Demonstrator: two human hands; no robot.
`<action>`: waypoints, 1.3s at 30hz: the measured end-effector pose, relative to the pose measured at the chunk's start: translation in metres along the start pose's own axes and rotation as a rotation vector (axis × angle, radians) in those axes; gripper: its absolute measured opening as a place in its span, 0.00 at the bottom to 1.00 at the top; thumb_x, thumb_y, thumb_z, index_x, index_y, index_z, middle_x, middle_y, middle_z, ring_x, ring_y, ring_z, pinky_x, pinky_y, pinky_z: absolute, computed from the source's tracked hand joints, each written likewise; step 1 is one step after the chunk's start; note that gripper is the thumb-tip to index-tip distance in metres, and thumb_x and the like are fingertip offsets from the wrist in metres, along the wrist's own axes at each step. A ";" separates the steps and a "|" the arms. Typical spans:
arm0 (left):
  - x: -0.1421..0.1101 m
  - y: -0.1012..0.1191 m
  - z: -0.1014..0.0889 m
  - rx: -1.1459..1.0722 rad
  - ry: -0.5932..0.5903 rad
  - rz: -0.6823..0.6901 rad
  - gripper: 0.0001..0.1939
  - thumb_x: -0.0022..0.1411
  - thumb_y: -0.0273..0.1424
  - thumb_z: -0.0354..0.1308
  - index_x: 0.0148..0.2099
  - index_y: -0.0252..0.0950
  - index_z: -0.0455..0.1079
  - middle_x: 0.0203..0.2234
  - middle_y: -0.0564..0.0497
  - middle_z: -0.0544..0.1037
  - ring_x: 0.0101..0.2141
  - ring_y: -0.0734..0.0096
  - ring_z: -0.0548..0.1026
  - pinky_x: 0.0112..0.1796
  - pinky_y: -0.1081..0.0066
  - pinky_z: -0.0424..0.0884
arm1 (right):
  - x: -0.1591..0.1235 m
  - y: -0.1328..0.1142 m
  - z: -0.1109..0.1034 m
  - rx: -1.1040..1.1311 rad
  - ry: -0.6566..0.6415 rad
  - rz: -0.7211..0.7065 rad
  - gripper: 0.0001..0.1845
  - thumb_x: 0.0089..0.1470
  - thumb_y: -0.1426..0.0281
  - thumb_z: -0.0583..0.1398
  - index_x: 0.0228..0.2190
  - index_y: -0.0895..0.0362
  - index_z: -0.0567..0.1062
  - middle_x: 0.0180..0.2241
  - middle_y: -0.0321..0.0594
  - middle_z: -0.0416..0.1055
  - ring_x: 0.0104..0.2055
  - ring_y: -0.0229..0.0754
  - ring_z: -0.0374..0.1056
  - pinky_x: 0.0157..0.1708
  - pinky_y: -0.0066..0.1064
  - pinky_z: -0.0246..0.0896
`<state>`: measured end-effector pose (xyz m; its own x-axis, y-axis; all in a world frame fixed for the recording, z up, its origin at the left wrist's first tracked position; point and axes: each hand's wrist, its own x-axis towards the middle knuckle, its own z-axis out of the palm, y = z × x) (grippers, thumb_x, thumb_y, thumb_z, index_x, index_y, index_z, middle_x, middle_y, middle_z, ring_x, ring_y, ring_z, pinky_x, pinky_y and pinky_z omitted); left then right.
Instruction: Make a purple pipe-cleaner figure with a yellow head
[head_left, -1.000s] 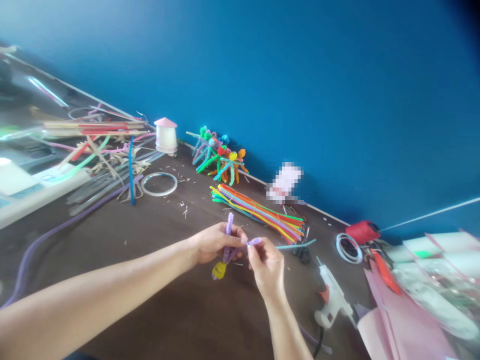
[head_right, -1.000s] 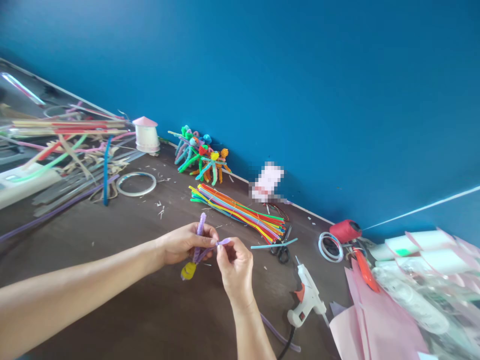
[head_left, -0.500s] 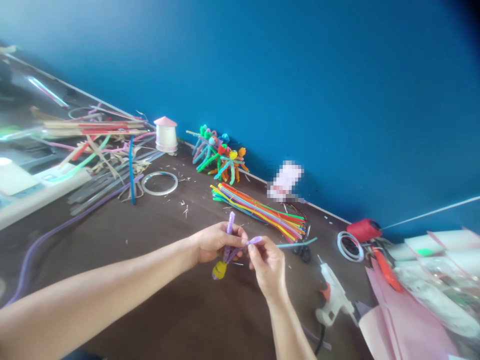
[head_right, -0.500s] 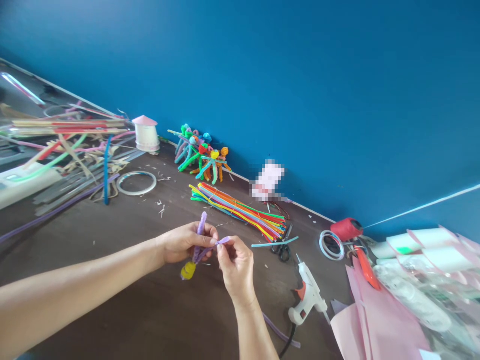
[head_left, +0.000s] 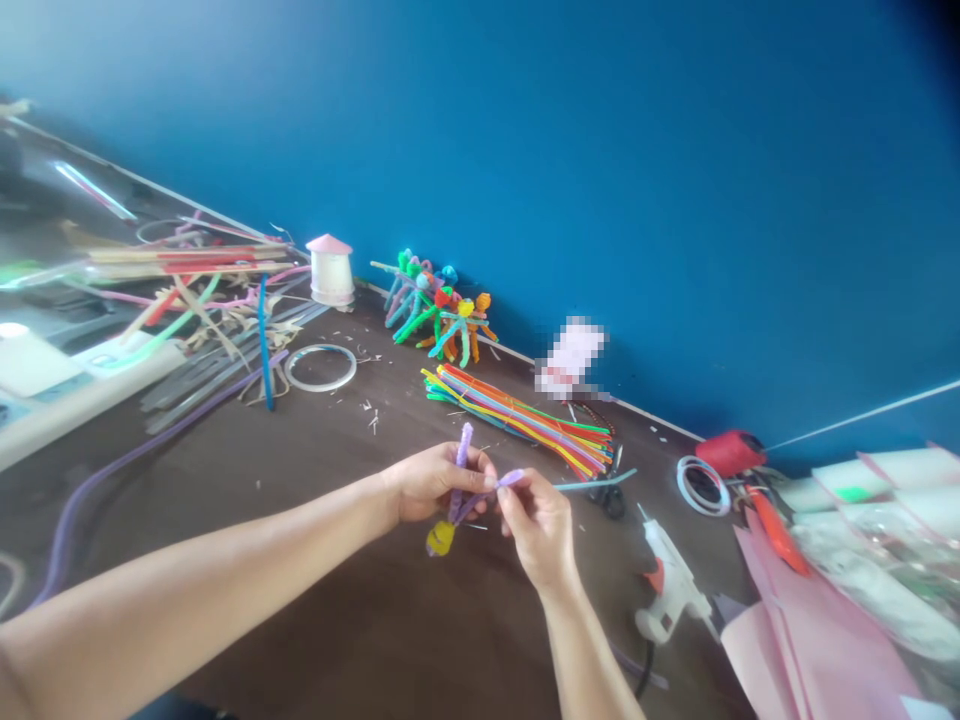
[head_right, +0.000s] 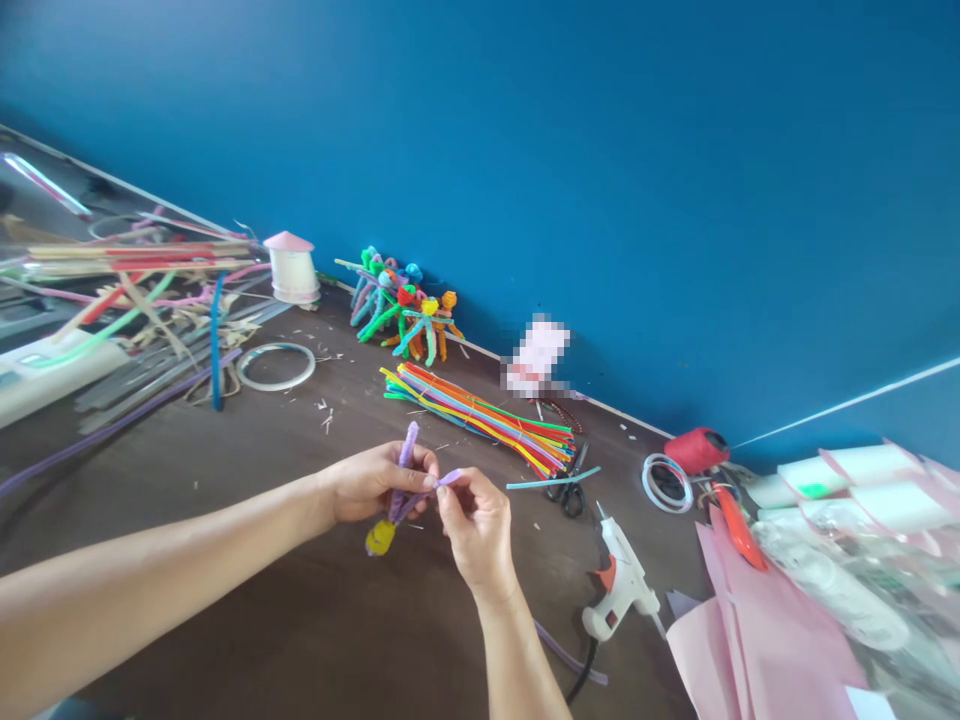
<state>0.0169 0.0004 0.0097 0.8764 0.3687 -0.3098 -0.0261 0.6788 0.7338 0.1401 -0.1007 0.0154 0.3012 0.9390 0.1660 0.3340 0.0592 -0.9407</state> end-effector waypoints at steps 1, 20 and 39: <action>0.000 0.000 0.000 -0.005 -0.003 -0.007 0.09 0.43 0.27 0.64 0.26 0.31 0.66 0.15 0.53 0.72 0.19 0.76 0.71 0.22 0.77 0.67 | 0.000 0.000 0.000 0.001 -0.004 0.000 0.07 0.49 0.67 0.55 0.25 0.58 0.66 0.16 0.30 0.61 0.14 0.30 0.56 0.14 0.21 0.53; 0.000 0.000 0.007 0.121 0.084 0.120 0.10 0.40 0.29 0.64 0.24 0.31 0.65 0.14 0.54 0.71 0.16 0.77 0.69 0.18 0.78 0.63 | 0.000 -0.003 -0.002 -0.042 -0.031 0.032 0.08 0.51 0.67 0.54 0.25 0.58 0.66 0.16 0.30 0.61 0.14 0.30 0.56 0.15 0.21 0.53; 0.004 -0.009 0.013 0.346 0.233 0.377 0.08 0.45 0.30 0.59 0.27 0.30 0.65 0.15 0.56 0.68 0.17 0.81 0.66 0.20 0.78 0.63 | 0.002 -0.007 0.002 -0.001 0.024 0.132 0.07 0.48 0.67 0.55 0.26 0.59 0.66 0.18 0.32 0.65 0.15 0.31 0.59 0.14 0.21 0.56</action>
<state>0.0268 -0.0124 0.0096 0.7066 0.7026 -0.0845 -0.1233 0.2398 0.9629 0.1368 -0.0988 0.0218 0.3640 0.9302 0.0481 0.2907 -0.0644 -0.9547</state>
